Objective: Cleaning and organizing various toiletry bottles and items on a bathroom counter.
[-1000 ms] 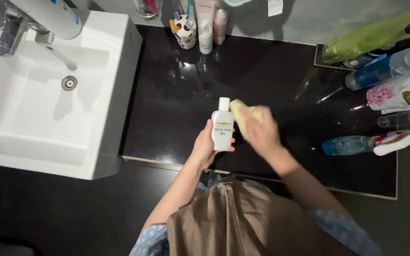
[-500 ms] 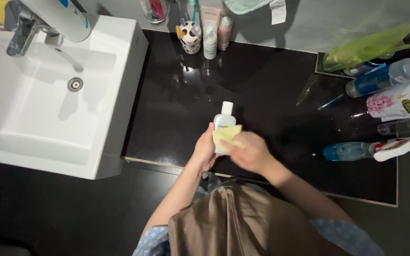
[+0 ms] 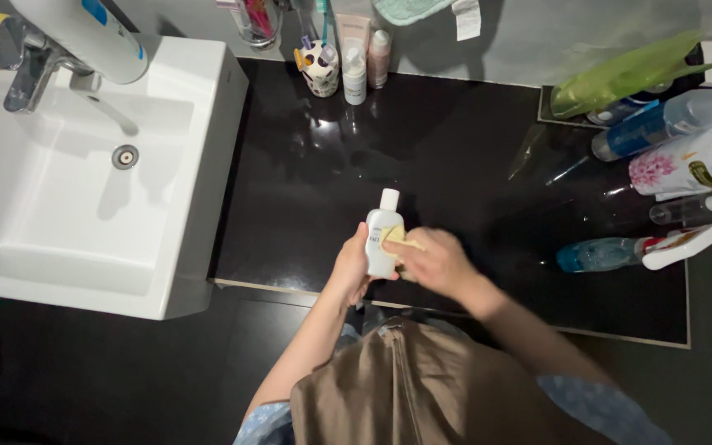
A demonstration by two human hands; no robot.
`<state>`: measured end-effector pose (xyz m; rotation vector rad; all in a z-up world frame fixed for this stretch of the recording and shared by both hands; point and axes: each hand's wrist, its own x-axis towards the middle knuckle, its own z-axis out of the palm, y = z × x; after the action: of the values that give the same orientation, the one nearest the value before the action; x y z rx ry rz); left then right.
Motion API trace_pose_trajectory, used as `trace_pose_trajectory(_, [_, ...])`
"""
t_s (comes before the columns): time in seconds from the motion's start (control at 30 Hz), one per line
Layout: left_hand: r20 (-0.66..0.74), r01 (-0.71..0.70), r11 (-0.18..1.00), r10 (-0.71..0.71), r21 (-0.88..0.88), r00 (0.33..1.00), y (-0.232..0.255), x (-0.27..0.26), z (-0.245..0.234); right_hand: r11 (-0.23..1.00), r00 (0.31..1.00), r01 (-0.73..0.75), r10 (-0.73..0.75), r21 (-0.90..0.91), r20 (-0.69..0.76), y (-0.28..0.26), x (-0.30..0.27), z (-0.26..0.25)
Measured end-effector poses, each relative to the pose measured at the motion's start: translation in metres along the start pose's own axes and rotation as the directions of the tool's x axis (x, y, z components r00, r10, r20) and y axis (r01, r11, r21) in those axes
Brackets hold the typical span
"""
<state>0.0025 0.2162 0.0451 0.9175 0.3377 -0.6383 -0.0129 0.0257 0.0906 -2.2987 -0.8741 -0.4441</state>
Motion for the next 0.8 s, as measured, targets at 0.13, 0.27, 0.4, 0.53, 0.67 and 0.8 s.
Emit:
trace_pose_trajectory(0.13, [0.009,-0.027,0.998,0.026,0.061,1.000,-0.005,0.006,0.000,0.986,0.983,0.160,-0.164,-0.051,-0.084,0.019,0.008,-0.008])
trace_pose_trajectory(0.27, [0.041,-0.019,1.000,0.018,0.021,0.999,-0.001,0.008,0.001,0.989,0.981,-0.142,0.147,0.046,-0.124,0.002,0.001,0.007])
trace_pose_trajectory(0.4, [-0.080,0.002,1.000,-0.003,-0.016,0.997,-0.005,0.006,0.000,0.988,0.998,-0.059,0.056,0.142,0.025,-0.030,0.003,-0.007])
trace_pose_trajectory(0.53, [-0.015,0.020,0.996,-0.021,-0.089,1.000,0.003,0.000,0.012,0.984,0.978,0.167,-0.173,0.055,0.120,-0.015,0.018,-0.026])
trace_pose_trajectory(0.67, [0.087,-0.053,0.998,0.051,0.026,0.995,0.000,0.008,0.012,0.967,0.978,0.201,-0.207,-0.158,-0.029,0.014,0.023,-0.022])
trace_pose_trajectory(0.8, [0.126,-0.116,0.989,0.105,0.090,0.987,-0.006,0.014,0.010,0.987,0.978,-0.142,0.128,-0.075,-0.162,-0.005,0.014,0.005])
